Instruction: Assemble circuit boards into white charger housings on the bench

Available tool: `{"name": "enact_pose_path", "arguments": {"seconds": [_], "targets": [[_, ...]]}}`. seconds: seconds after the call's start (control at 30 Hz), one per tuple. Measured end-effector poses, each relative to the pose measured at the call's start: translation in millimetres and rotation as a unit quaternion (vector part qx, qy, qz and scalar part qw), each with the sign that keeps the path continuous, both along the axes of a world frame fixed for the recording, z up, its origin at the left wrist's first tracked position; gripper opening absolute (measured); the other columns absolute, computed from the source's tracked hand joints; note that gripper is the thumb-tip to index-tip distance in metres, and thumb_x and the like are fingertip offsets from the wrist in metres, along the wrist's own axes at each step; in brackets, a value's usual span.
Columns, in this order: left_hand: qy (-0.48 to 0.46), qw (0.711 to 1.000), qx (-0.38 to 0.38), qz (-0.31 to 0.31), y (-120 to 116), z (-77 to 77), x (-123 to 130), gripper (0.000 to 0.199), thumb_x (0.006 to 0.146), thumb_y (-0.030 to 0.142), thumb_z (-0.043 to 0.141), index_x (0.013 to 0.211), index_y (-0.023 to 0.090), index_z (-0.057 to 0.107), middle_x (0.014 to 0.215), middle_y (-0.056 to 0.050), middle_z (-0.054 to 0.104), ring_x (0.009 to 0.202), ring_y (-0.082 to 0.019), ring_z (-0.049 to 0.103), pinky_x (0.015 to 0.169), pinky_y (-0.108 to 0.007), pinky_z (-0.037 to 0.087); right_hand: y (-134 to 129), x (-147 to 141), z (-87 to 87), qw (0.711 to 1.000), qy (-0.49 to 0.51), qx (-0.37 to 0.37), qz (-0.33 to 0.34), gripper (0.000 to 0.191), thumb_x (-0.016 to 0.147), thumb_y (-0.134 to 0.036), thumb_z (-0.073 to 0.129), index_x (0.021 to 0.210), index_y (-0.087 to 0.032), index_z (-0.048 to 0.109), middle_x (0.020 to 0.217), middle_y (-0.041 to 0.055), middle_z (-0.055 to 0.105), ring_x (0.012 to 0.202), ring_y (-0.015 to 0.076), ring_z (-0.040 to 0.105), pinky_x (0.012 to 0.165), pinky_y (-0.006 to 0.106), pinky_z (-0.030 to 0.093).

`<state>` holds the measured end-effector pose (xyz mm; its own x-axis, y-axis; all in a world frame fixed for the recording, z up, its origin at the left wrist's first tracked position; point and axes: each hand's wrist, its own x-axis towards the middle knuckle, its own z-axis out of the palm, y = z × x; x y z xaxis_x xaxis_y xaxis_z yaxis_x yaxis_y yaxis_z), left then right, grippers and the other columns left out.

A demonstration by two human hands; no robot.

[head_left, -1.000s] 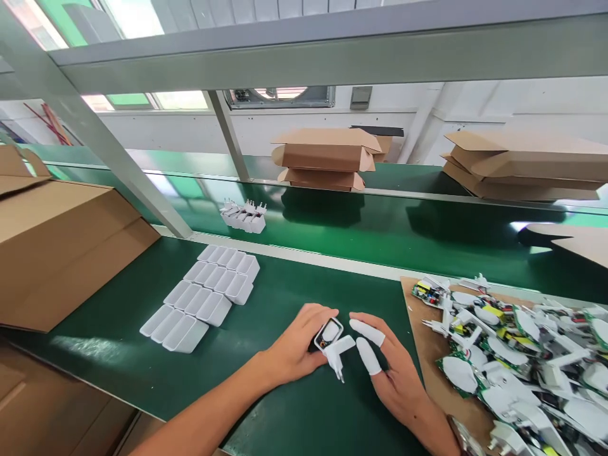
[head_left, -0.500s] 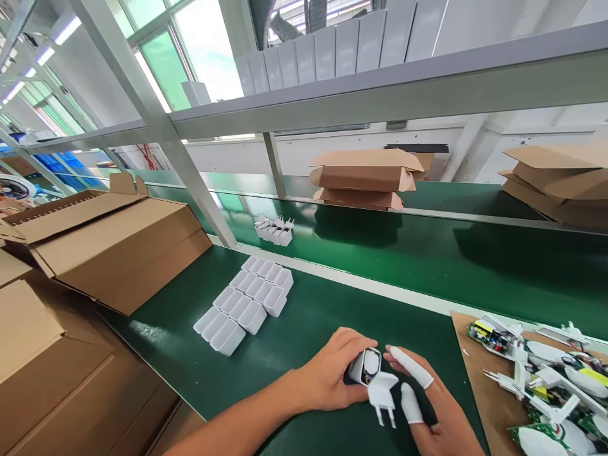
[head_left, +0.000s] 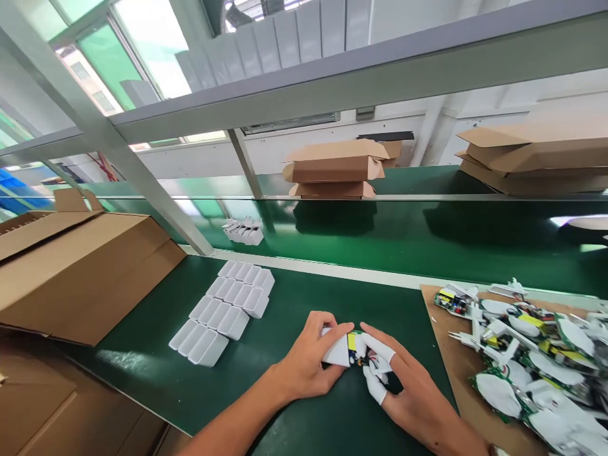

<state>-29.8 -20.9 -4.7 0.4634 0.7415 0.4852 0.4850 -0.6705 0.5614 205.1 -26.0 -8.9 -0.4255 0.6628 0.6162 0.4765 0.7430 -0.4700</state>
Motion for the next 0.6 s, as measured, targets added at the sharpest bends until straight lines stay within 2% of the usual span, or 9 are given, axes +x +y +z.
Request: {"name": "enact_pose_path", "arguments": {"seconds": [0.1, 0.27, 0.47, 0.6], "targets": [[-0.017, 0.999, -0.043, -0.006, 1, -0.8, -2, 0.066, 0.089, 0.014, 0.065, 0.149, 0.029, 0.044, 0.124, -0.012, 0.051, 0.116, -0.026, 0.057, 0.093, -0.041, 0.058, -3, 1, 7.8, 1.0, 0.011, 0.013, -0.008, 0.053, 0.094, -0.009, 0.056, 0.144, -0.024, 0.05, 0.13, 0.0129, 0.07, 0.114, 0.0252, 0.072, 0.091, 0.038, 0.065], [-0.031, 0.995, -0.096, 0.024, 5, -5.4, -5, 0.064, 0.089, 0.019, 0.07, 0.147, 0.029, 0.045, 0.134, -0.012, 0.055, 0.124, -0.026, 0.058, 0.1, -0.042, 0.057, -3, 2, 21.1, 0.999, 0.005, 0.047, -0.024, 0.066, 0.091, -0.006, 0.057, 0.152, -0.024, 0.041, 0.125, 0.0131, 0.072, 0.096, 0.0245, 0.073, 0.081, 0.041, 0.064], [-0.025, 0.996, -0.08, 0.021, 8, -6.6, -6, 0.06, 0.09, 0.019, 0.069, 0.145, 0.027, 0.044, 0.134, -0.013, 0.058, 0.128, -0.027, 0.057, 0.106, -0.048, 0.054, -3, 1, 24.9, 0.998, 0.0, 0.051, -0.027, 0.063, 0.091, -0.006, 0.054, 0.151, -0.022, 0.042, 0.121, 0.0137, 0.073, 0.091, 0.0253, 0.07, 0.076, 0.042, 0.061], [-0.024, 0.997, -0.073, 0.019, 8, -6.1, -5, 0.06, 0.09, 0.02, 0.069, 0.144, 0.027, 0.044, 0.133, -0.013, 0.059, 0.127, -0.028, 0.058, 0.105, -0.048, 0.054, -5, 0, 25.5, 0.998, -0.013, 0.05, -0.031, 0.067, 0.09, -0.005, 0.054, 0.153, -0.022, 0.039, 0.122, 0.0132, 0.072, 0.093, 0.0251, 0.069, 0.08, 0.042, 0.061]]}}
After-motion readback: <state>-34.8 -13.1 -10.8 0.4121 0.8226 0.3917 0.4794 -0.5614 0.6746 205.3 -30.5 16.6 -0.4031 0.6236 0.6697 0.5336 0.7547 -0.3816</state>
